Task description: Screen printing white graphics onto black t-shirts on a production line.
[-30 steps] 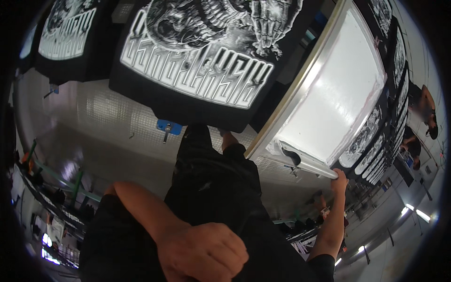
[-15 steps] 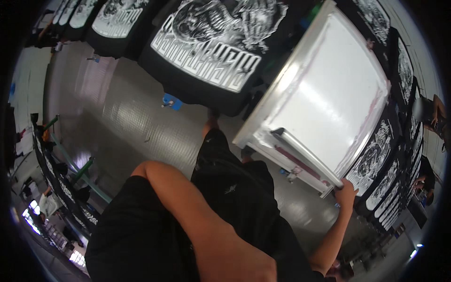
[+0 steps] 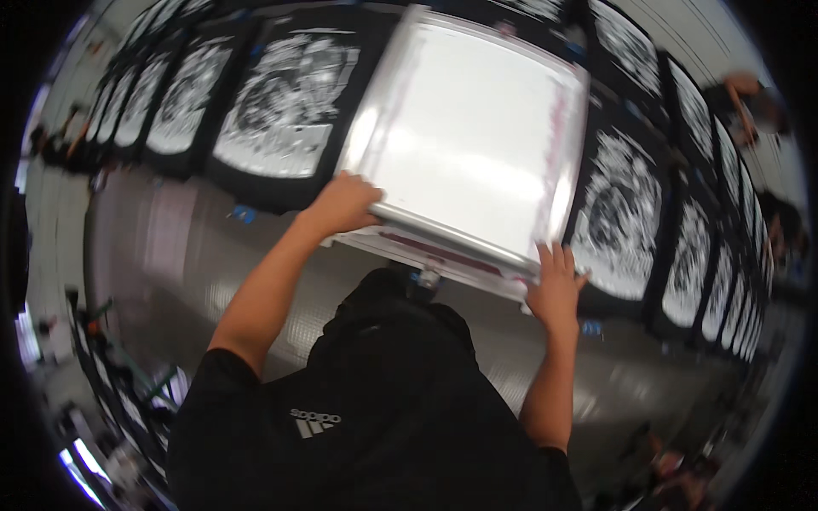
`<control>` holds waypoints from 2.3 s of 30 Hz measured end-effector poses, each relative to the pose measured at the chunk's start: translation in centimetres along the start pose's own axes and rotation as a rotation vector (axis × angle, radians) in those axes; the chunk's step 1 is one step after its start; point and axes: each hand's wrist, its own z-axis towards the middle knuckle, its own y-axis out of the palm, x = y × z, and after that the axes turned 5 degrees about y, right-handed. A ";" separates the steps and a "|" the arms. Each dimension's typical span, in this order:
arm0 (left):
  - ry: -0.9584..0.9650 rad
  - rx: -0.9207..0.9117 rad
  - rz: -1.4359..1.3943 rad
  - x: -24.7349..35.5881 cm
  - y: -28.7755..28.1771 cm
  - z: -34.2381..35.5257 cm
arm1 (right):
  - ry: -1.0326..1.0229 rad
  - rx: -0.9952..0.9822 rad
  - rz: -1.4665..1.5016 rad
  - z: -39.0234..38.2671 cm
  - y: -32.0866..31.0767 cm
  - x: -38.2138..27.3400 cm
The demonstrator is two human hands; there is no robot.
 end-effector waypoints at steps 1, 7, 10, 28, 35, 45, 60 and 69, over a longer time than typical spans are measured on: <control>-0.055 -0.057 0.017 0.2 -0.1 -0.2 | -0.064 0.163 0.251 -0.3 -0.9 -0.6; -0.016 -0.018 -0.091 0.5 -0.3 0.4 | 0.112 -0.392 2.722 -7.4 4.9 -7.9; 0.011 -0.002 -0.170 0.3 -1.3 -0.3 | 0.219 -0.029 1.646 -8.1 6.0 -7.0; -0.092 -0.068 -0.158 -4.8 -10.0 12.9 | -0.189 -0.231 0.495 16.6 -3.2 5.5; -0.157 0.312 -0.089 -14.9 -8.2 23.8 | -0.269 0.011 0.189 35.6 -4.0 5.1; -0.060 0.410 0.072 -18.8 -0.3 26.1 | -0.337 0.408 -0.029 40.0 6.6 5.4; -0.065 0.429 0.039 -19.4 -7.7 34.8 | -0.201 0.133 -0.008 49.4 -1.2 8.7; 0.127 0.163 0.042 -14.2 -8.6 30.1 | -0.121 -0.059 0.122 24.3 2.7 4.6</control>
